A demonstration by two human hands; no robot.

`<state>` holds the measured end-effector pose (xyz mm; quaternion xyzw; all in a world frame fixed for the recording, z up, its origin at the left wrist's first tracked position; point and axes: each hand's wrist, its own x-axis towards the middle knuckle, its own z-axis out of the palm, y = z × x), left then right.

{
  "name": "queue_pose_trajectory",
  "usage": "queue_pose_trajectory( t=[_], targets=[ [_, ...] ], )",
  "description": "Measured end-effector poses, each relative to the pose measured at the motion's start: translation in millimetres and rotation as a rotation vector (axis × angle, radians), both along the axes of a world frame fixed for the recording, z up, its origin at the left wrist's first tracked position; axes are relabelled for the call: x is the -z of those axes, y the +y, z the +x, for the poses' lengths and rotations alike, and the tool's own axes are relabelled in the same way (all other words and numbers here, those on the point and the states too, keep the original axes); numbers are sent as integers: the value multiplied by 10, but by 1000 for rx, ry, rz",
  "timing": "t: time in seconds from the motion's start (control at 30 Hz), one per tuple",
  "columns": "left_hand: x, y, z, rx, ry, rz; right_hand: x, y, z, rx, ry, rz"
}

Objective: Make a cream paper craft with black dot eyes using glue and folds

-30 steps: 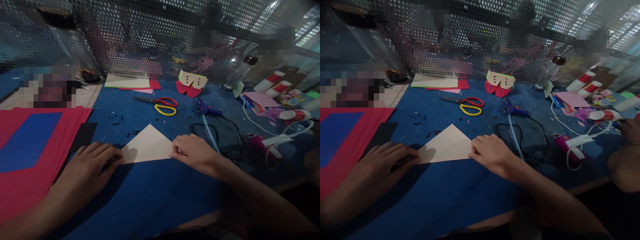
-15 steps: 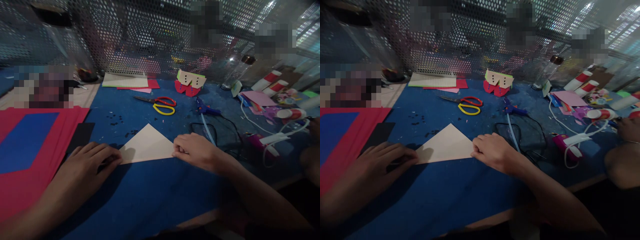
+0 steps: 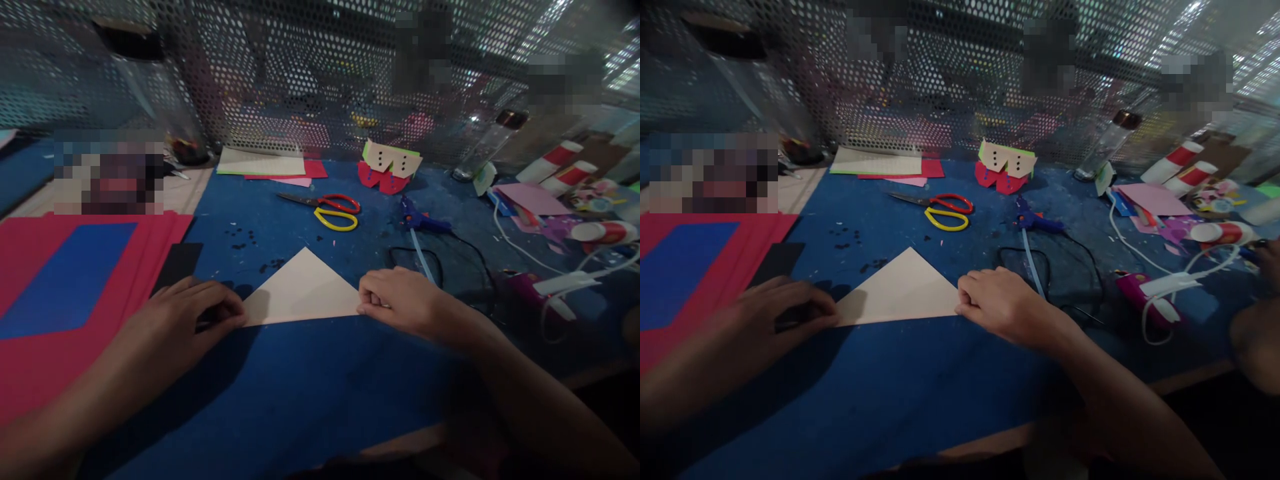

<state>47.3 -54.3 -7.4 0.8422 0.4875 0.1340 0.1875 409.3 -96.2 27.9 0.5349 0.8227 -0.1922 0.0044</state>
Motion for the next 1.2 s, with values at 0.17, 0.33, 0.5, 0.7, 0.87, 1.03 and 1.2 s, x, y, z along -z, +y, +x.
queue_pose_trajectory(
  t=[0.17,0.33,0.5,0.7,0.87,1.03,1.2],
  targets=[
    [-53,34,-40,6,61,-73,0,4,25,-2,0,-9],
    [-77,102,-96,42,118,-114,16,-13,67,-14,-1,3],
    [-62,157,-151,-36,153,-221,-23,-18,95,-31,-10,-22],
    [-179,186,-129,-53,183,-312,-78,-16,99,-33,-5,-54],
    [-209,245,-166,-23,186,-343,-83,-12,157,-30,-10,-72],
    [-182,282,-244,34,170,-271,-61,4,266,-21,13,-98],
    [-150,270,-276,36,163,-208,-84,11,297,-15,23,-106]
  ],
)
